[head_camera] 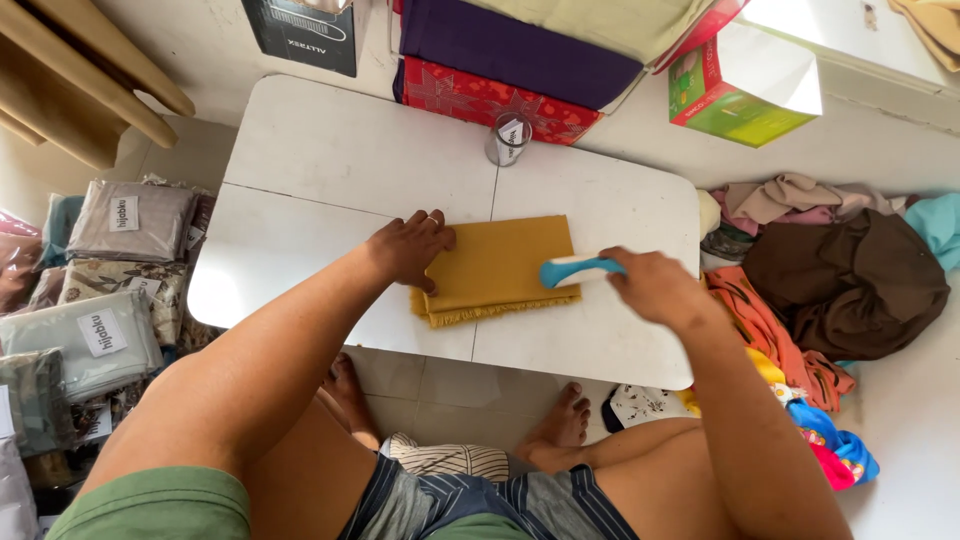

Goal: The person uses a lint roller to clean a mustard-colored cloth on a white table, then folds it and places it into a clear plastic bag. They seal the bag and add a label. Afterwards, they pick up a pile of colorful patterned fabrics from the floor and begin unfolding and arranging them on the table.

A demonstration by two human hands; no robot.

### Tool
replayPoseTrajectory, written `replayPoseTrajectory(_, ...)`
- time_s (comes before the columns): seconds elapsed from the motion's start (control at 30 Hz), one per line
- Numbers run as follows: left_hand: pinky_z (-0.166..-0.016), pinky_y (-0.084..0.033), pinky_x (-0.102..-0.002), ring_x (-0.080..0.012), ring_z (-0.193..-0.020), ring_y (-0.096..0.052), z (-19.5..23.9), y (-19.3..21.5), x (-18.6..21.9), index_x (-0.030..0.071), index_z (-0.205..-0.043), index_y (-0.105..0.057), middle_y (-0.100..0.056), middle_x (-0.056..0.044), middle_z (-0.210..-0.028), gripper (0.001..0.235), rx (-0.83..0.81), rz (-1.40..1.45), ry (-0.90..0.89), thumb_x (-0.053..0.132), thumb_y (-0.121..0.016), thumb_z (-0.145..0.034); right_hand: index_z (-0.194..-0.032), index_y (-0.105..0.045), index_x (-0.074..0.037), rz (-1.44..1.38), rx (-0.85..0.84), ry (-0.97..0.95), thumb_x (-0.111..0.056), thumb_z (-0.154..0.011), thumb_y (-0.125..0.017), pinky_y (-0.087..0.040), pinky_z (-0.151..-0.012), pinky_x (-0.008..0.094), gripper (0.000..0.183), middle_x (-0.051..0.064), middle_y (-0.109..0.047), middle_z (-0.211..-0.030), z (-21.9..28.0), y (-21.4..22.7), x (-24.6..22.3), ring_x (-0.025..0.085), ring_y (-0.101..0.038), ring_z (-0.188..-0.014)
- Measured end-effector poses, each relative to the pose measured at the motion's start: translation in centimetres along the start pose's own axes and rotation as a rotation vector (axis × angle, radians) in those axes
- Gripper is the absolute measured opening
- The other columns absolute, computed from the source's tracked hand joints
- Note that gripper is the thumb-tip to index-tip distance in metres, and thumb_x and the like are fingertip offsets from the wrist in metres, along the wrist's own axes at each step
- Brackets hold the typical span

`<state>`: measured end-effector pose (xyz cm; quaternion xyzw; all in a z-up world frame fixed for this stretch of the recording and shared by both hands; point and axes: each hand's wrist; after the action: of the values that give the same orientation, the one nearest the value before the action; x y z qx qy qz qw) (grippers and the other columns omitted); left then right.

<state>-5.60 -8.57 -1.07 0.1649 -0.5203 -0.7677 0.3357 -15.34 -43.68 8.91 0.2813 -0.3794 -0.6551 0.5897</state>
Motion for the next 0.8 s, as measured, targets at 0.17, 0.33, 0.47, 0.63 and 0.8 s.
replayPoseTrajectory(0.17, -0.093, -0.057, -0.043, -0.0283, -0.131, -0.052, 0.2, 0.7, 0.4, 0.022, -0.136, -0.054, -0.048, -0.01, -0.139, 0.079, -0.006, 0.006, -0.001, 0.052, -0.089, -0.072, -0.143, -0.056, -0.033, 0.05, 0.155, 0.052, -0.035, -0.098, -0.049, -0.062, -0.073, 0.055, 0.045, 0.016, -0.073, -0.102, -5.0, -5.0, -2.4, 0.042, -0.075, -0.088)
replayPoseTrajectory(0.33, -0.093, -0.057, -0.044, -0.0283, -0.131, -0.052, 0.2, 0.4, 0.3, 0.023, -0.136, -0.054, -0.048, -0.009, -0.139, 0.078, -0.004, 0.015, 0.016, 0.052, -0.089, -0.072, -0.149, -0.051, -0.015, -0.047, 0.295, 0.108, -0.021, -0.104, -0.042, -0.063, -0.073, 0.056, 0.047, 0.026, -0.069, -0.106, -4.6, -2.4, -5.3, 0.046, -0.074, -0.089)
replayPoseTrajectory(0.47, -0.093, -0.057, -0.044, -0.0274, -0.131, -0.052, 0.2, 0.1, -0.1, 0.025, -0.137, -0.054, -0.048, -0.008, -0.139, 0.079, -0.007, 0.032, 0.024, 0.051, -0.09, -0.071, -0.144, -0.057, -0.014, 0.05, 0.147, 0.119, -0.025, -0.101, -0.044, -0.062, -0.072, 0.059, 0.046, 0.026, -0.072, -0.104, -2.3, -2.3, -4.6, 0.048, -0.074, -0.089)
replayPoseTrajectory(0.63, -0.097, -0.056, -0.045, -0.029, -0.131, -0.055, 0.6, 1.3, -0.5, 0.024, -0.138, -0.058, -0.052, -0.01, -0.139, 0.076, -0.014, 0.101, 0.007, 0.04, -0.092, -0.072, -0.14, -0.063, -0.025, 0.184, -0.027, 0.125, -0.025, -0.099, -0.052, -0.06, -0.085, 0.057, 0.043, 0.018, -0.076, -0.111, 3.2, 1.0, -3.9, 0.044, -0.075, -0.099)
replayPoseTrajectory(0.8, -0.095, -0.056, -0.047, -0.0286, -0.127, -0.059, -2.4, -1.6, -2.5, 0.026, -0.134, -0.063, -0.057, -0.009, -0.137, 0.063, -0.005, 0.11, -0.005, 0.019, -0.088, -0.077, -0.138, -0.066, -0.024, 0.037, 0.012, 0.289, -0.011, -0.099, -0.057, -0.049, -0.104, 0.054, 0.043, 0.014, -0.073, -0.125, 6.9, 7.5, -6.3, 0.043, -0.068, -0.115)
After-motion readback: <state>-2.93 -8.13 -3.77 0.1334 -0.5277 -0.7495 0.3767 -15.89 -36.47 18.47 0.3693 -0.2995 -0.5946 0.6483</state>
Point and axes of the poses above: each hand's wrist, its own z-axis away from the middle knuckle, its own y-axis out of the back of the hand, x = y × z
